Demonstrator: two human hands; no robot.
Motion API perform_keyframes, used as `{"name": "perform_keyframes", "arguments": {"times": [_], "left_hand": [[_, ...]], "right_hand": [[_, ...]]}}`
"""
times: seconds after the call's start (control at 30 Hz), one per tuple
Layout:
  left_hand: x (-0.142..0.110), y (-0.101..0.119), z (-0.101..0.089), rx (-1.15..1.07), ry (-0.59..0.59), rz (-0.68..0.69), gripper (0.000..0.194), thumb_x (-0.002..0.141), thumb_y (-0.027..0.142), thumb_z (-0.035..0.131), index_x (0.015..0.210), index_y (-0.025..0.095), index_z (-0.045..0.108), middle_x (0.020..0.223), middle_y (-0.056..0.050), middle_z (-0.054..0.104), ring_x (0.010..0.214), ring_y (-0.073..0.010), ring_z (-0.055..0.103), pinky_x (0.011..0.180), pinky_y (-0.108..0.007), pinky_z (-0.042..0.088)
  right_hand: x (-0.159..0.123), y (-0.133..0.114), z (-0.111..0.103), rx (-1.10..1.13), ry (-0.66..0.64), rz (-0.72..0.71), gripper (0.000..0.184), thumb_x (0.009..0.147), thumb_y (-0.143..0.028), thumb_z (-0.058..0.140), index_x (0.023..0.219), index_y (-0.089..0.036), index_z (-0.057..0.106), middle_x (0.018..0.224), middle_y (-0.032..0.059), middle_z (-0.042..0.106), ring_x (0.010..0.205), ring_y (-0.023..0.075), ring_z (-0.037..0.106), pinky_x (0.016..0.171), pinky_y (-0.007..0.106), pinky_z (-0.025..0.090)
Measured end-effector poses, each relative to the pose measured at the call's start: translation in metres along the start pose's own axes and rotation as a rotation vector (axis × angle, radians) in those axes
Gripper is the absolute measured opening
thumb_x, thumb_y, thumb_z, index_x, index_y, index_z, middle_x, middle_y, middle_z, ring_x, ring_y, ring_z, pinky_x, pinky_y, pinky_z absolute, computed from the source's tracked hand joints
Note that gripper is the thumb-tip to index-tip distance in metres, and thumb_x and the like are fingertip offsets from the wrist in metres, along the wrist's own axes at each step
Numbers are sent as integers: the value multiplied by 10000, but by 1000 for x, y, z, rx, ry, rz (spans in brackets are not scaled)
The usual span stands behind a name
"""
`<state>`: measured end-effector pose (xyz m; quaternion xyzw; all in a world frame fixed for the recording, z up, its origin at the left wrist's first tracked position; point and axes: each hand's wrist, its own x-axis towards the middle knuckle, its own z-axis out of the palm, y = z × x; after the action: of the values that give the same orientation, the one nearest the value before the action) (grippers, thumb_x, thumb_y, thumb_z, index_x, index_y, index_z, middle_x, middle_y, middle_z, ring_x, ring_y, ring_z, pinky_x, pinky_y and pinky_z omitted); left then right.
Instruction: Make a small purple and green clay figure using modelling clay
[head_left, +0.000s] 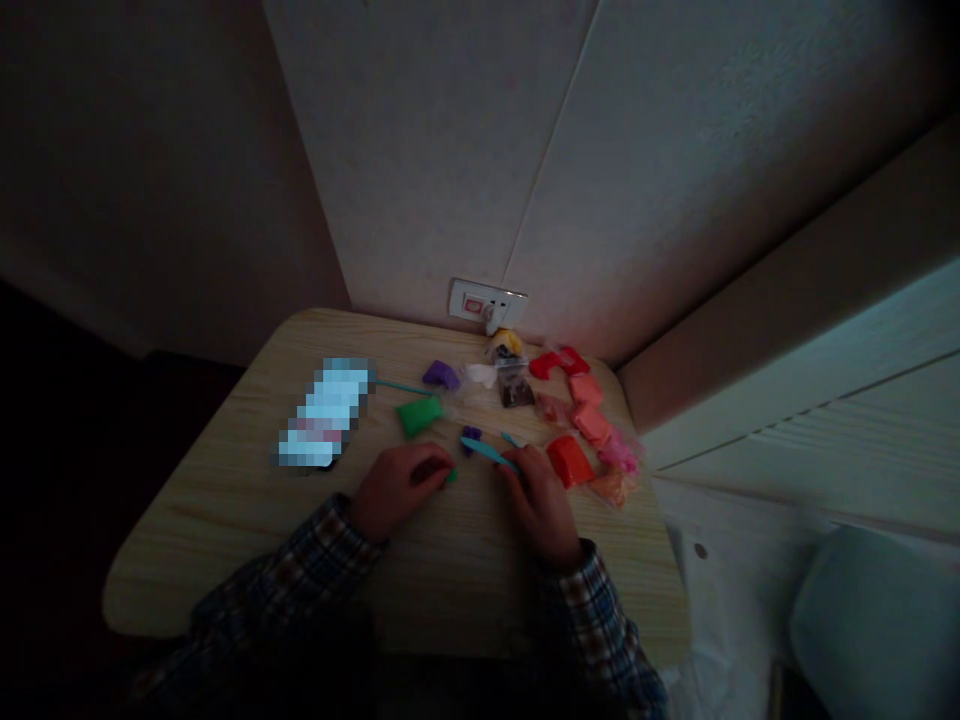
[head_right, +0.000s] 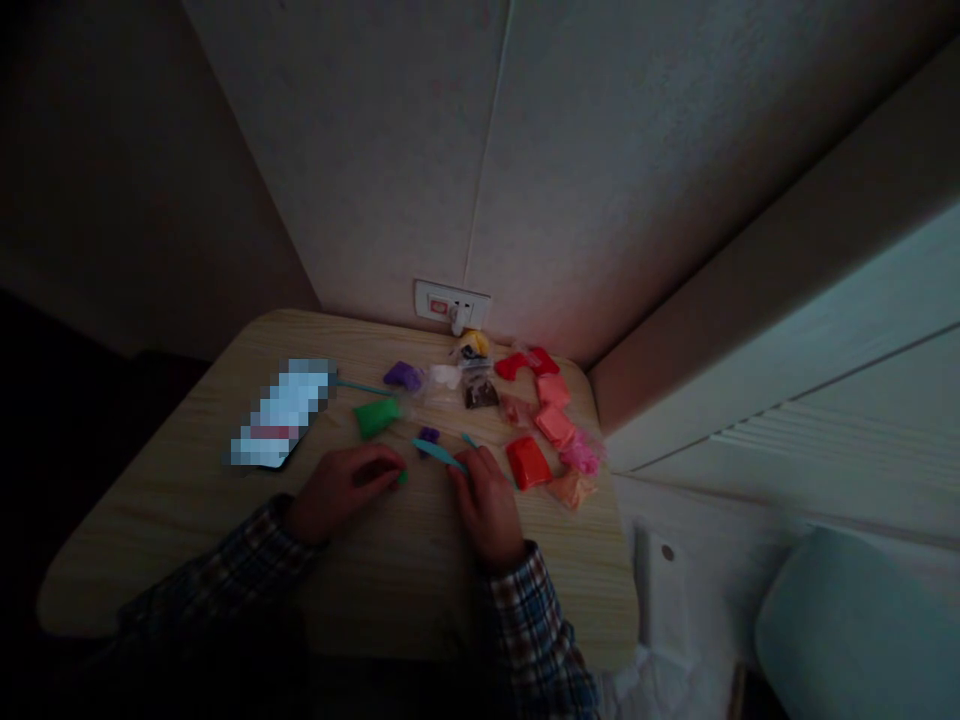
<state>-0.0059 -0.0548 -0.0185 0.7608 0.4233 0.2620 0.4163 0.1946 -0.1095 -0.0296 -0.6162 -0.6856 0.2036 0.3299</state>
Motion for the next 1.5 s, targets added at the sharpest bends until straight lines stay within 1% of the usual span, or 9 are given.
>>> {"name": "perform_keyframes", "arguments": {"times": [0.13,0.3,0.47,0.77,0.97,1.1,1.2,1.33,1.5], "left_hand": [[-1,0,2,144,20,69,98,801,189,537,786,164,631,762,-26,675,683,-159,624,668,-264,505],[0,1,0,95,1,73,104,810,225,543,774,170,623,743,-13,646,642,-143,599,607,-240,483],[0,-2,3,101,-11,47,108,815,240,536,785,173,615,728,-7,649,619,-140,597,587,-234,477],[-5,-7,4,264,52,100,92,825,202,519,858,174,600,786,-26,661,663,-152,615,625,-252,489],[-15,-17,-2,338,75,246,145,872,166,453,845,174,596,812,-41,663,762,-163,632,708,-267,510],[-24,-25,-7,419,101,348,199,908,186,437,876,154,631,801,-55,656,741,-159,627,691,-257,523],[-28,-27,-10,500,116,463,225,915,188,435,936,147,655,827,-72,659,758,-162,622,699,-258,529],[-29,-28,-8,583,117,555,244,916,167,424,925,150,667,808,-74,660,733,-165,604,674,-270,526],[-29,-30,-1,602,162,605,240,918,162,419,944,138,656,798,-78,656,710,-177,588,640,-293,518]], "right_hand": [[0,-3,-1,67,22,0,232,951,-248,371,831,-208,565,791,47,612,763,190,588,696,322,471],[0,-4,-3,63,66,26,282,953,-281,354,794,-201,572,749,45,609,711,187,579,656,308,456],[0,-4,-3,60,53,23,291,956,-283,342,787,-202,565,750,46,600,716,182,577,661,303,449],[-2,-7,1,-34,13,-7,301,934,-259,372,686,-203,532,690,35,565,667,176,564,614,289,430],[-18,-13,18,-124,-42,40,305,949,-276,353,727,-208,552,614,21,604,581,167,573,554,270,406],[-26,-17,25,-168,-25,22,260,959,-277,345,861,-210,576,676,36,651,622,184,601,591,289,429],[-26,-18,25,-157,-2,63,219,950,-258,357,946,-193,565,734,53,669,675,206,617,625,310,458],[-23,-17,24,-96,-4,63,171,933,-227,383,880,-201,543,764,53,651,712,203,615,638,305,474],[-21,-19,25,-53,-3,14,145,920,-190,400,842,-207,521,768,45,608,707,183,597,633,285,477]]}}
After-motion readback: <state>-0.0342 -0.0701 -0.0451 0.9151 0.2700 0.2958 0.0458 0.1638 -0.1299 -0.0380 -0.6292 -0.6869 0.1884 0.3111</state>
